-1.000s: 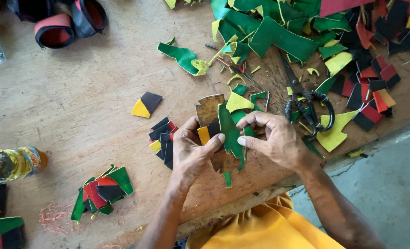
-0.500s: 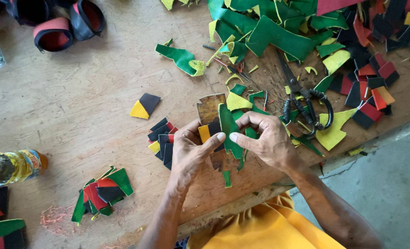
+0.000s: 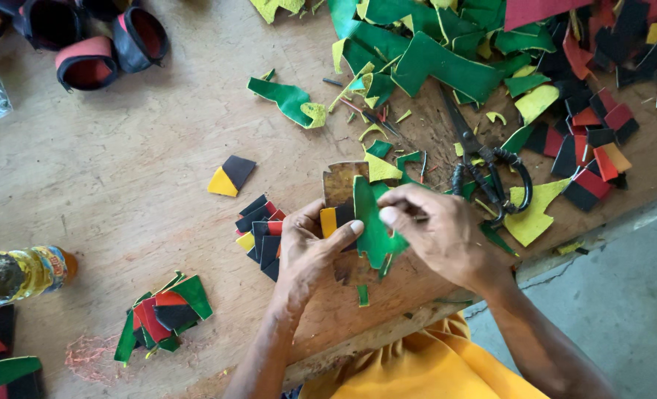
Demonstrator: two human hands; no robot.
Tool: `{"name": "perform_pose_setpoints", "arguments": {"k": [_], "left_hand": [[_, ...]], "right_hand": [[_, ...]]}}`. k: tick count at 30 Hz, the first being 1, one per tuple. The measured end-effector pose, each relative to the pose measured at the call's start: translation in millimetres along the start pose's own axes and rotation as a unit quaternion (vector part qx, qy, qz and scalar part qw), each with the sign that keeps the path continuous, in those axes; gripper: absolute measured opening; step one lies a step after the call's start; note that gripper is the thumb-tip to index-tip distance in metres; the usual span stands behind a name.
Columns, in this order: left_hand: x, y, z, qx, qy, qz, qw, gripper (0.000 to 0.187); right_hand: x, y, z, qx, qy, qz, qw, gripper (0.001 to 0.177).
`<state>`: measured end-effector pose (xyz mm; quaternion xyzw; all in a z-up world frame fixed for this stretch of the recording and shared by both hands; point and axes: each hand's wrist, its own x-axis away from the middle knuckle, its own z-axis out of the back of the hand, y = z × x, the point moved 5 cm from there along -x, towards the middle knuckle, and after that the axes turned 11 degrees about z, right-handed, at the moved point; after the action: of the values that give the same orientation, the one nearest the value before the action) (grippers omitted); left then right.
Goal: The person uses shears to cut small pieces of green, red, black, and yellow material on a wooden workbench. They repeatedly align pieces, trim edges, and place finished pieces into a growing stack.
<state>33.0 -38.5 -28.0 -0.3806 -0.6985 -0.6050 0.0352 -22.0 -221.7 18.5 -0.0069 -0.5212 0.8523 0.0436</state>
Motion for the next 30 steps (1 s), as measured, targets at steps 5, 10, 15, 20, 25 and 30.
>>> {"name": "perform_pose_setpoints", "arguments": {"k": [5,10,15,20,25,30], "left_hand": [[-4,0,-1,-0.012,0.004,0.003,1.0,0.026],[-6,5,-14,-0.031,-0.027,-0.042,0.998,0.043],[-1,20,-25,-0.026,-0.03,-0.046,0.998,0.078],[3,28,-28,-0.062,-0.027,-0.05,0.997,0.082],[7,40,-20,-0.05,-0.112,-0.07,0.99,0.06],[7,57,-14,-0.016,-0.172,-0.007,0.985,0.07]], "right_hand": [[13,-1,40,0.127,0.031,-0.007,0.991,0.018],[29,8,74,0.378,0.156,0.13,0.903,0.038],[30,58,93,0.279,0.15,-0.03,0.948,0.049],[32,79,112,0.174,0.092,-0.101,0.975,0.039],[42,92,130,0.032,0.121,-0.074,0.989,0.041],[58,86,109,-0.078,0.114,-0.046,0.989,0.028]]}}
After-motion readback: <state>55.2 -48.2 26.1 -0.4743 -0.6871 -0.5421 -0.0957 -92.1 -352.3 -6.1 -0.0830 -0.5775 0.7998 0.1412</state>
